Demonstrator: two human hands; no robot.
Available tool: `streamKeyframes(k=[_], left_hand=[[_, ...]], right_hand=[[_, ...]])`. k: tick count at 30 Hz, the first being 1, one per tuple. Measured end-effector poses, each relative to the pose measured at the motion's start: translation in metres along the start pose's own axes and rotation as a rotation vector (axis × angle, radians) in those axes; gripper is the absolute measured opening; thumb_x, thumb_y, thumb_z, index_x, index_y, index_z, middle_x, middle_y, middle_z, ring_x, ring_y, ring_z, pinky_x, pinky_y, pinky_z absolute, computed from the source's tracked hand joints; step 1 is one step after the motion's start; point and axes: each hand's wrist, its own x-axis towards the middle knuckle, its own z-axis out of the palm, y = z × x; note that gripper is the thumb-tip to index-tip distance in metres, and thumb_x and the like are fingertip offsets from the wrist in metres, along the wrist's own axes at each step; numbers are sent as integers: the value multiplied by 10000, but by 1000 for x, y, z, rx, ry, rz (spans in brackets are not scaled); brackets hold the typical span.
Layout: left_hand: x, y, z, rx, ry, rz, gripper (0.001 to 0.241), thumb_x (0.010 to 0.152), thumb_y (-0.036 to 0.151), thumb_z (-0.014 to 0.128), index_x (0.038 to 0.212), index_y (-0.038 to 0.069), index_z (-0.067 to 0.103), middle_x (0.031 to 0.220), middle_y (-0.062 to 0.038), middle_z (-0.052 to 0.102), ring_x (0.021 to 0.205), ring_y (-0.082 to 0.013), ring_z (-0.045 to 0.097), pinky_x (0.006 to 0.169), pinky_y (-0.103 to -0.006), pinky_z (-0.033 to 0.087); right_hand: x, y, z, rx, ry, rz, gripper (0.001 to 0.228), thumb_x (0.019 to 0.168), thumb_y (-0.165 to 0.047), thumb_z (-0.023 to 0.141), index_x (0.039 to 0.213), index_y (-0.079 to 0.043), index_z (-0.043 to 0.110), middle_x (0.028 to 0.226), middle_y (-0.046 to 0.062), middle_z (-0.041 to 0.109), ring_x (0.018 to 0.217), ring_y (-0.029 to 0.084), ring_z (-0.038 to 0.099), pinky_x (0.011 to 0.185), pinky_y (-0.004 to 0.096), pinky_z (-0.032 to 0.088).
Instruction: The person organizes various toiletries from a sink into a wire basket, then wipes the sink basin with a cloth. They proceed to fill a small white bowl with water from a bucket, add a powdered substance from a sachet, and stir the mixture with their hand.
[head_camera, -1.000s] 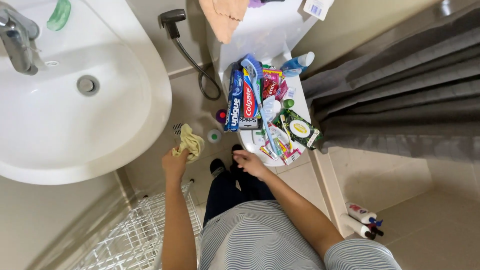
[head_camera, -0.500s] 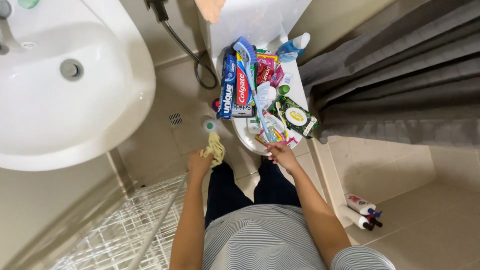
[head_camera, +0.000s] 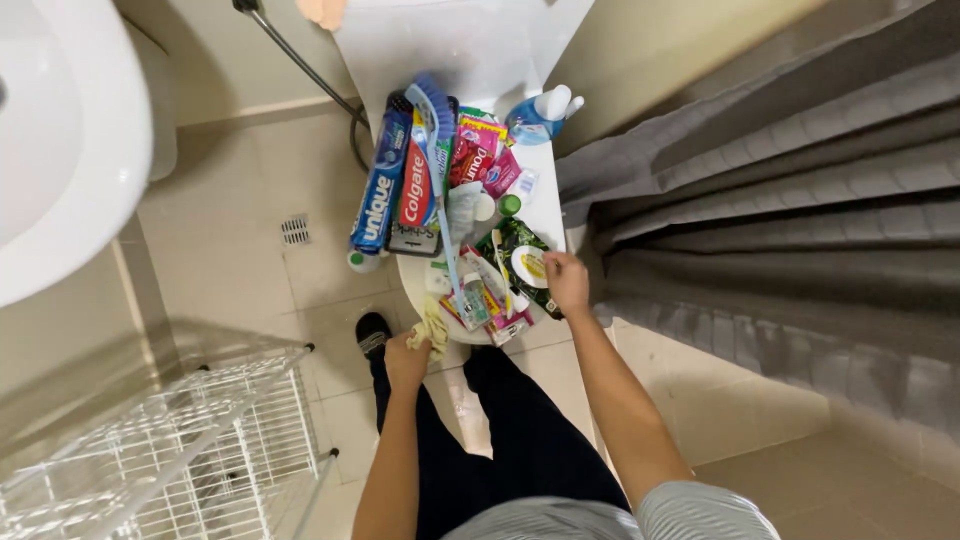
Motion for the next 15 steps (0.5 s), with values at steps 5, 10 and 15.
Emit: streamKeyframes(k=[5,10,15], left_hand=[[-2,-20,43,-10,59,-22,491,723,291,841,1096,-11,738,1132,-246,684,1051,-391,675,939,-443,531],[-7,-42,53,-46,66,6,451,747,242,837,1092,-17,704,1105,-215,674,1035,-377,663,920,-444,527],[-10,-25,42,-138,44,-8,386,764,209,819,1054,-8,684,1076,-174,684,994,-336,679,888,-417,544]], right_hand=[[85,-3,17,-324,-151,-88,323,918,-160,653,1230,-197,727,1342,0,661,1101,321,625,909,442,527],[136,-7,48,-541,-422,-73,548,952,-183,584,1492,-251,526,1613,-71,421,1263,276,515,945,524,457],[142,4,62,-594,-442,-106,589,918,-250,602,1497,-247,501,1540,-59,457,1252,274,494,949,545,410]])
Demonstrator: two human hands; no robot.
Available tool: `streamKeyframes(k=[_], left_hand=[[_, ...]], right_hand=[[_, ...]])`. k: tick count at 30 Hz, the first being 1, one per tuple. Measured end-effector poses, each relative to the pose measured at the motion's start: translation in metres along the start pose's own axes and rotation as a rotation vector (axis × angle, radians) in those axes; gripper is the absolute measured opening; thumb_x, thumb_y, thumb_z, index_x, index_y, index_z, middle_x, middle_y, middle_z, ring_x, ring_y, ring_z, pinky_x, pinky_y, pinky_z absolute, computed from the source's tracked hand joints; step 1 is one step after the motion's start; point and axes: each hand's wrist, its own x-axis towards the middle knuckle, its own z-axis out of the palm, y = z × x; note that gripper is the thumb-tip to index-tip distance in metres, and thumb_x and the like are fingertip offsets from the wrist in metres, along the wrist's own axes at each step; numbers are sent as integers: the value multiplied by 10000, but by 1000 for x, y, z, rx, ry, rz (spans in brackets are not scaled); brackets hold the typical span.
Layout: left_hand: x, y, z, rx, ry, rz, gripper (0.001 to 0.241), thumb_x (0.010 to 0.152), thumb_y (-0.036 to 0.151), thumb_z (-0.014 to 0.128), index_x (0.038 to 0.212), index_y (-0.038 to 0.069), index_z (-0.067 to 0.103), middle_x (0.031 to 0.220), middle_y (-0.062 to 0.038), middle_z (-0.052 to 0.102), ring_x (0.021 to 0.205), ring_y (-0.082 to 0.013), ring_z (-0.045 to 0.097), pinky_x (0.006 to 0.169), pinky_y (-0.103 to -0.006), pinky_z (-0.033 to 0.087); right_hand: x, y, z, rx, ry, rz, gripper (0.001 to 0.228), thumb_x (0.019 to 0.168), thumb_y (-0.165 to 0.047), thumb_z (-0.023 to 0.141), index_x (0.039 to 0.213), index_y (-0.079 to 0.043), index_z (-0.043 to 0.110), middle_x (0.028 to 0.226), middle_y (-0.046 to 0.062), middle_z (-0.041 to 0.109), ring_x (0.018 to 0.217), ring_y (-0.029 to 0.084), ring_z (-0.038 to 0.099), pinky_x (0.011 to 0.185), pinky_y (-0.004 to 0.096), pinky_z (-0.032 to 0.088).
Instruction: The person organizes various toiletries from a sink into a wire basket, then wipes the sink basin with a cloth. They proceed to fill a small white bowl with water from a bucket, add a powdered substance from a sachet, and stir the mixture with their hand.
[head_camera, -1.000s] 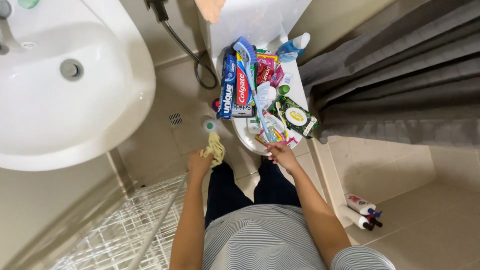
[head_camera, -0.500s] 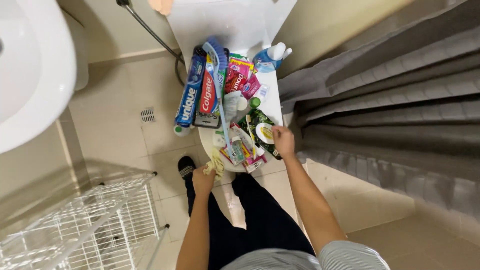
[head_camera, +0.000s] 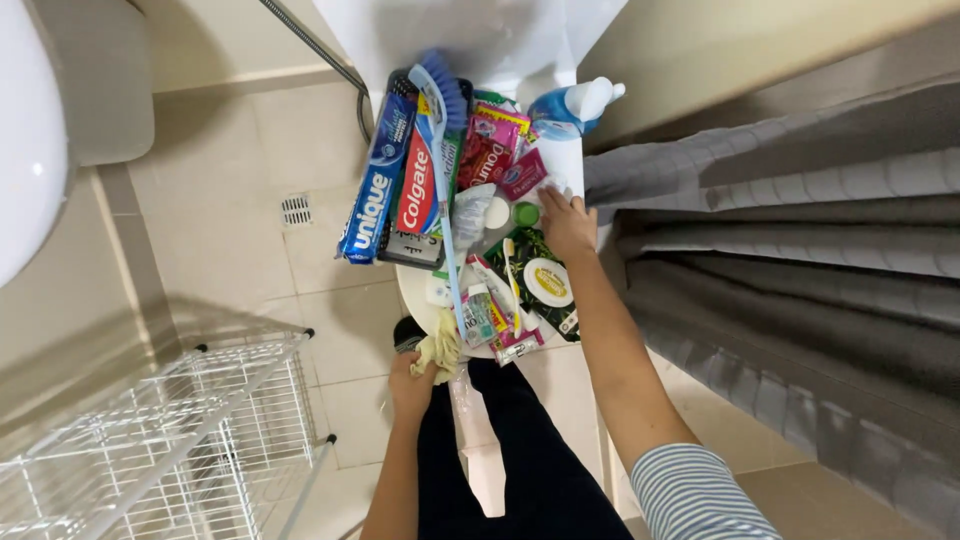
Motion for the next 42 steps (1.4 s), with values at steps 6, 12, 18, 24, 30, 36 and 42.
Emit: streamKeyframes(k=[6,12,18,24,30,36,42], left_hand=[[6,3,7,-24,3,-21,375,768,189,804,1074,2,693,1064,-177,700,979,-328,690,879,-413,546],[11,2,2,2,-8,-59,393,768,203,802,1083,-1,685,1045,-177,707,961,-328,694,863,-417,546],[12,8,-3,-20,-16,-62,385,778,204,789,1079,-9,678,1065,-176,700,981,-326,684,874,-412,536],[14,5,-3,-13,-24,-79,379,771,212,793,1068,0,691,1077,-162,699,994,-320,686,887,-404,537],[10,0,-5,-39,-30,-85,394,777,218,792,1083,-5,682,1077,-161,701,995,-314,682,882,-404,534],[8,5,-6,-56,-23,-73,380,783,216,785,1069,-15,690,1066,-159,704,986,-306,686,881,-396,537],[5,9,-7,-64,-16,-116,385,776,219,779,1068,-14,686,1044,-162,714,970,-310,690,865,-400,536]], right_hand=[[-10,11,10,84,-8,138,364,969,-323,666,1326,-256,640,1400,-19,590,1273,273,522,1026,494,435],[-1,25,17,388,399,221,442,886,-224,798,1272,-75,641,1272,150,594,1199,356,531,1004,463,466],[27,19,14,545,325,373,643,779,-329,900,1257,-16,607,1172,175,621,1096,365,558,942,469,476],[58,40,73,532,289,459,370,774,-262,859,1010,-35,685,1102,187,682,1074,373,618,953,460,504],[50,41,79,447,341,442,178,844,-251,721,867,-75,727,1002,162,731,973,389,668,864,499,531],[55,43,86,730,408,469,253,882,-277,703,892,-25,701,836,173,723,782,333,702,759,423,550],[71,32,75,1710,201,503,216,1015,-209,587,991,-18,683,819,32,663,687,172,586,615,340,460]])
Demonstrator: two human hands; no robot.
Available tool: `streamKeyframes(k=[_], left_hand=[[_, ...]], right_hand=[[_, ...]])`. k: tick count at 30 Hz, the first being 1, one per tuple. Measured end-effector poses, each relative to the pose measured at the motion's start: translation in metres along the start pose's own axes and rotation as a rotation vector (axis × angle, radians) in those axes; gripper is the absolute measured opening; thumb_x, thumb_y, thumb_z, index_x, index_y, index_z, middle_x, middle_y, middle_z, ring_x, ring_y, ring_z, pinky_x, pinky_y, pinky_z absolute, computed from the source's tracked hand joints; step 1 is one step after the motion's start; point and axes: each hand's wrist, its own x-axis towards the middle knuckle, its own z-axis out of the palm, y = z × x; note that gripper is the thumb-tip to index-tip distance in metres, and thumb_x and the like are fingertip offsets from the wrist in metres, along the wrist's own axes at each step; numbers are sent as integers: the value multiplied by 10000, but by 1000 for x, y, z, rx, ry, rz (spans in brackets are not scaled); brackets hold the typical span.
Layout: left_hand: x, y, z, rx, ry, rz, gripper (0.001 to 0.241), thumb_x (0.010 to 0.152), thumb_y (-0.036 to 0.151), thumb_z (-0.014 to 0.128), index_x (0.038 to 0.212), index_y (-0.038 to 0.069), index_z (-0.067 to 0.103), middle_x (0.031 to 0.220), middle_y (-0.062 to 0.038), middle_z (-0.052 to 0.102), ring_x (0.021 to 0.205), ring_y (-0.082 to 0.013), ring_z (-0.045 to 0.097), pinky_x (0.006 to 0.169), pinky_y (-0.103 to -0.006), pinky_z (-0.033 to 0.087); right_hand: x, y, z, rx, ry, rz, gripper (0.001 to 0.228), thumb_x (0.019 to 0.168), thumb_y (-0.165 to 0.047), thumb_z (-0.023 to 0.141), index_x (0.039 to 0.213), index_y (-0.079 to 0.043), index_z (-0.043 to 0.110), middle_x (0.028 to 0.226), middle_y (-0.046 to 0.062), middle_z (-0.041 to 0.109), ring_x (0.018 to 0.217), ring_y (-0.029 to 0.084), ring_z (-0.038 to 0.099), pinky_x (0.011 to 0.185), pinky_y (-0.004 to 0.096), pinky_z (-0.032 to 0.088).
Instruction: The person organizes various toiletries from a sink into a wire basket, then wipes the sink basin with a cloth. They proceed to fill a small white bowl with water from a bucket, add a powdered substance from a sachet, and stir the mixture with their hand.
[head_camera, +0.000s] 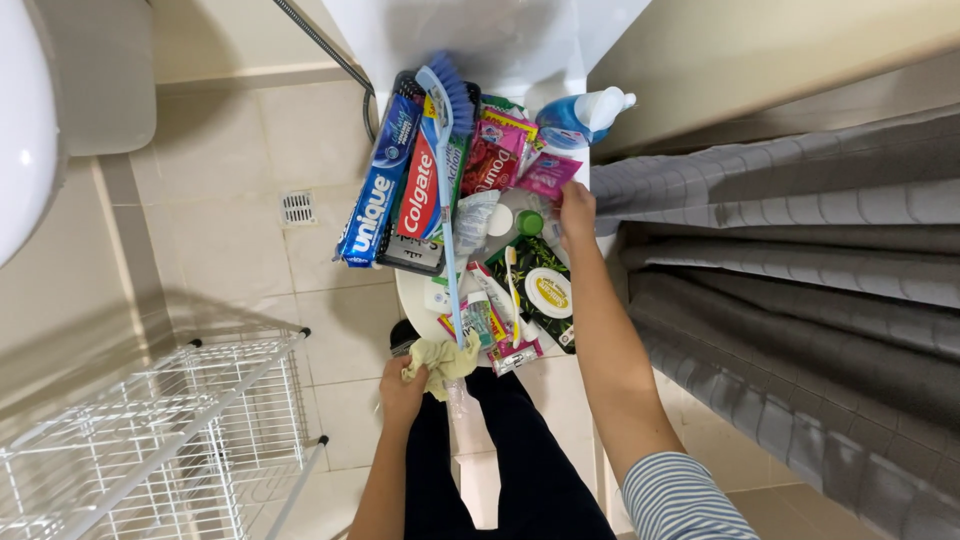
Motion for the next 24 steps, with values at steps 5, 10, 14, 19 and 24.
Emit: streamKeyframes(k=[5,10,14,19,24], left_hand=[[0,-2,1,13,1,-2,396,782,229,785,1083,-10,689,1056,-172,716,976,-315,690,866,-405,535],[3,-8,3,20,14,-2,406,777,226,787,1094,-8,690,1062,-174,715,981,-314,692,872,-403,537],[2,-9,4,16,17,48,381,787,217,783,1080,-10,695,1060,-170,704,987,-313,684,886,-402,536],[1,-14,5,36,36,35,392,781,201,783,1092,-18,685,1164,-186,656,1066,-318,651,946,-401,519],[4,-38,12,60,107,167,398,775,178,804,1103,-21,696,1385,-259,534,1226,-366,567,1005,-417,478]], right_hand=[[-4,-9,1,-366,-182,-80,260,951,-223,644,1167,-85,688,942,22,709,758,168,627,694,352,505],[-35,-20,-9,-1272,-51,-591,362,985,-202,665,1347,-211,678,1261,99,658,1139,332,598,978,469,516],[-89,-73,27,-1454,44,-260,593,892,-272,736,1448,-317,536,1465,121,449,1263,421,444,1038,552,397],[-78,-61,25,-1309,154,-59,844,837,-246,795,1557,-288,356,1461,156,461,1323,419,431,1073,586,334],[-8,17,-50,-1134,182,-114,372,833,-192,831,1180,-125,713,1114,164,745,1036,352,714,923,460,555]])
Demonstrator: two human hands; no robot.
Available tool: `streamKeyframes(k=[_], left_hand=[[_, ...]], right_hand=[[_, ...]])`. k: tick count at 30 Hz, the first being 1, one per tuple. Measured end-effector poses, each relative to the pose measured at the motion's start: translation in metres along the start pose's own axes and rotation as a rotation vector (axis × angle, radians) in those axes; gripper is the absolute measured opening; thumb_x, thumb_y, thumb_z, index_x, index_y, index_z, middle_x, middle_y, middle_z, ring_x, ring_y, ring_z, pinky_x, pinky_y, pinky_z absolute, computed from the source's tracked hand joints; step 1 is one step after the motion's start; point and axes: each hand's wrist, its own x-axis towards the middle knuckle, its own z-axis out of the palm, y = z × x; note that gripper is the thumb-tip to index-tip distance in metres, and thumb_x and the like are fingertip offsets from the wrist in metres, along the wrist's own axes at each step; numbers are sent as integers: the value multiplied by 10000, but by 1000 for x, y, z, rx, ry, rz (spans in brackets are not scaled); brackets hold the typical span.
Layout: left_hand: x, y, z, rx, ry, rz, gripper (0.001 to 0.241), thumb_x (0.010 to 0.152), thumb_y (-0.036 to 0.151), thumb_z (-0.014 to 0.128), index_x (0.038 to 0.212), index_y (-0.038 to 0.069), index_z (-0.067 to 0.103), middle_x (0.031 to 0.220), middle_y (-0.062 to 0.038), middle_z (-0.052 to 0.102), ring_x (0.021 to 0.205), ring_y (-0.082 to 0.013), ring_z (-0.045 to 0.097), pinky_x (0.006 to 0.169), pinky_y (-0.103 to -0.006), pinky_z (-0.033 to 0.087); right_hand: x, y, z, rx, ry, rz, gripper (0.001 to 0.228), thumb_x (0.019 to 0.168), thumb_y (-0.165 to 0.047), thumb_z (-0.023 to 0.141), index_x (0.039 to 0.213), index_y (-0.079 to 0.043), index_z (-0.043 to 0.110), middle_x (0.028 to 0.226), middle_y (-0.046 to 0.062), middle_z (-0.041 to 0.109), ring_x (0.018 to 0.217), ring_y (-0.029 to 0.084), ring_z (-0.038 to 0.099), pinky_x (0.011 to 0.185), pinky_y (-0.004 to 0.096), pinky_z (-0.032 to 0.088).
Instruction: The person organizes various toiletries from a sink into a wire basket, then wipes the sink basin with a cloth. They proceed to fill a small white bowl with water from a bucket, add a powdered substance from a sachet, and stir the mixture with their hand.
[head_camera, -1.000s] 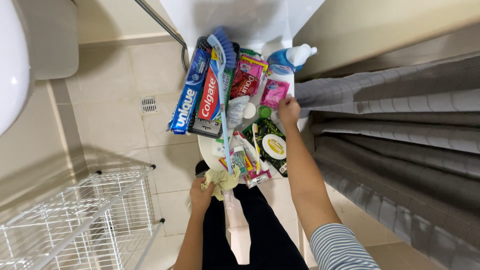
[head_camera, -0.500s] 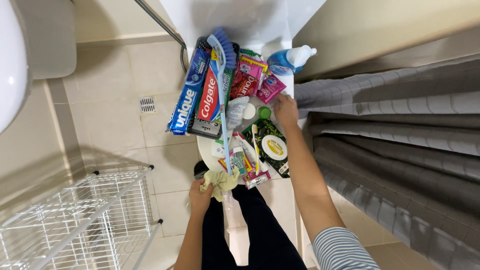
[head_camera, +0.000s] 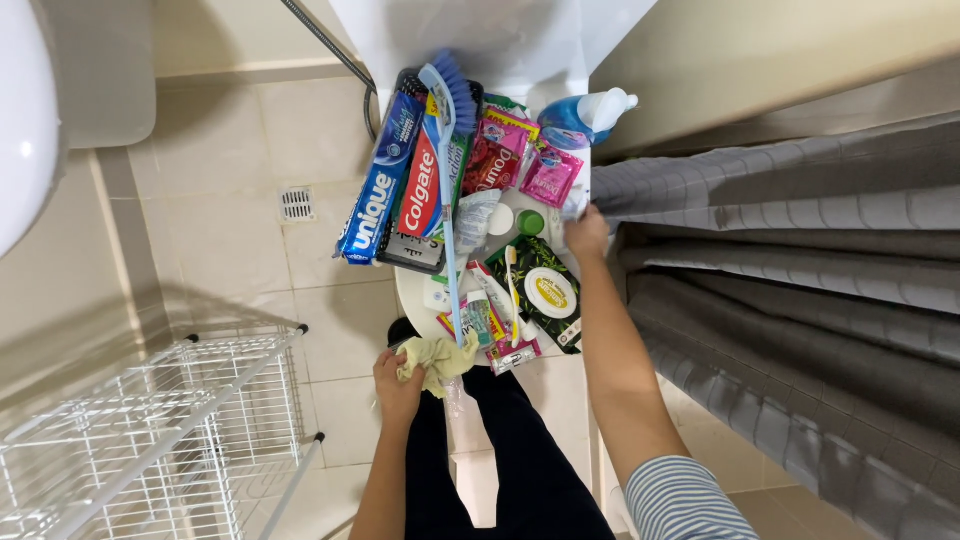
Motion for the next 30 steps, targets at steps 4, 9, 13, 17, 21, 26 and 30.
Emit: streamKeyframes(k=[4,9,13,17,21,26,30], left_hand=[[-2,24,-14,-43,-25,-129,406,793,189,787,1136,-5,689,1231,-244,650,1117,-340,643,940,-403,513],[-5,28,-21,-160,-28,-313,374,833,223,750,1130,2,696,953,-141,756,852,-227,718,796,-358,561],[-7,40,-31,-226,1,-307,340,834,200,736,1104,0,690,937,-124,753,826,-205,697,781,-353,557],[-12,54,-47,-266,5,-240,294,837,152,724,1088,7,672,936,-109,740,825,-191,684,776,-348,562],[-18,73,-69,-292,-3,-5,316,826,94,701,1121,3,635,976,-113,729,876,-192,683,814,-337,556],[-33,91,-95,-282,-147,171,351,836,105,673,1179,44,623,982,-104,736,890,-194,705,816,-335,562],[-57,124,-125,-175,-253,200,368,866,227,739,1202,109,645,908,-115,729,817,-207,716,754,-351,574]], right_hand=[[-5,19,-17,145,-47,16,261,883,-159,810,1107,-48,735,978,142,764,854,275,735,821,399,569],[-24,35,-37,875,-70,-17,306,920,10,695,1223,-8,661,1116,40,741,970,119,687,882,283,536],[-61,23,-72,923,-95,-39,278,956,1,681,1234,-6,686,1143,46,742,995,128,677,899,296,536],[-110,11,-99,1064,-119,-81,260,973,-19,703,1230,-21,669,1155,55,732,1027,138,672,937,302,533],[-175,3,-112,1206,-138,-33,297,934,6,695,1224,-38,653,1159,67,734,1052,158,680,967,322,535],[-268,12,-106,1342,-137,-79,304,936,32,671,1233,-25,650,1171,73,724,1081,171,671,986,341,515],[-349,18,-98,1396,-118,-59,287,946,51,645,1228,-1,657,1178,88,727,1084,184,668,996,349,510]])
